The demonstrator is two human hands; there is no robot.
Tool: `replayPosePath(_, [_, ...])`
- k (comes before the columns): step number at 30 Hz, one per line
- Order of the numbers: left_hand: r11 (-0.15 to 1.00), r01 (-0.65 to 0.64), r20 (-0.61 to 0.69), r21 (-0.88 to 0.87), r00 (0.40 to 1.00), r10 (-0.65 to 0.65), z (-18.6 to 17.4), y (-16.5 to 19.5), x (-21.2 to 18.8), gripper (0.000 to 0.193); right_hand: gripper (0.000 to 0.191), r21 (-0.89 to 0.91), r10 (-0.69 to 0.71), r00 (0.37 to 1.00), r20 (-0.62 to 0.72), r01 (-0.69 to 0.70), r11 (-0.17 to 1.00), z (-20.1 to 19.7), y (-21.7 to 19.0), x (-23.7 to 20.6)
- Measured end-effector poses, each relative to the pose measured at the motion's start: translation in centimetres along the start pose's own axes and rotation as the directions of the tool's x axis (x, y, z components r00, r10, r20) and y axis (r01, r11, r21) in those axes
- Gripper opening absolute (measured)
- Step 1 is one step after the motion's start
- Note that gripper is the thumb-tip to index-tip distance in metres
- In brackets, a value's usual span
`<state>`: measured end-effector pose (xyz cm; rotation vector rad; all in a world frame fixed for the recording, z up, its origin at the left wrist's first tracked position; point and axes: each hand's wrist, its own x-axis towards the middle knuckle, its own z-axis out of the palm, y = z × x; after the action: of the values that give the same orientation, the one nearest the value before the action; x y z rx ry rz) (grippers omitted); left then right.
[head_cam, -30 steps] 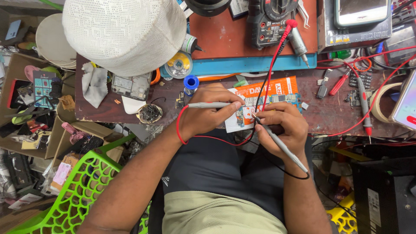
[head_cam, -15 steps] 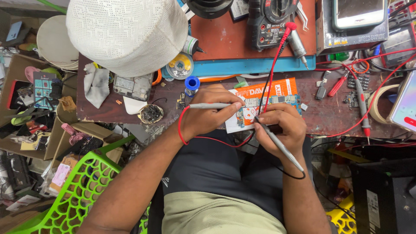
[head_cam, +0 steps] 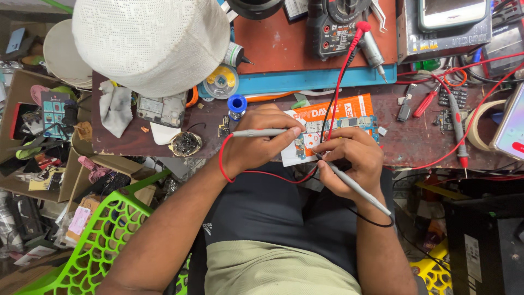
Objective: The person uses a multimeter to test points on a small circuit board placed on a workbench. They hold the red and black probes and touch various components on the board while the multimeter display is visible. The person briefly adjusts the head-mounted camera near the end of the clip.
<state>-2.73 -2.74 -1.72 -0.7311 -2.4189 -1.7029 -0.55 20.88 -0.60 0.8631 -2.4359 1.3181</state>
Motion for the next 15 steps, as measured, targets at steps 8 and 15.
replayPosePath(8, [1.0,-0.006,0.015,0.018,1.0,0.005,-0.13,0.06,0.09,0.012,0.013,-0.023,-0.014,0.999,0.048,0.016,1.0,-0.35,0.17,0.04])
replayPosePath(15, [1.0,0.02,0.016,0.008,1.0,-0.02,-0.11,0.18,0.09,0.012,0.015,-0.027,-0.039,0.996,0.075,0.041,0.999,-0.57,0.12,0.18])
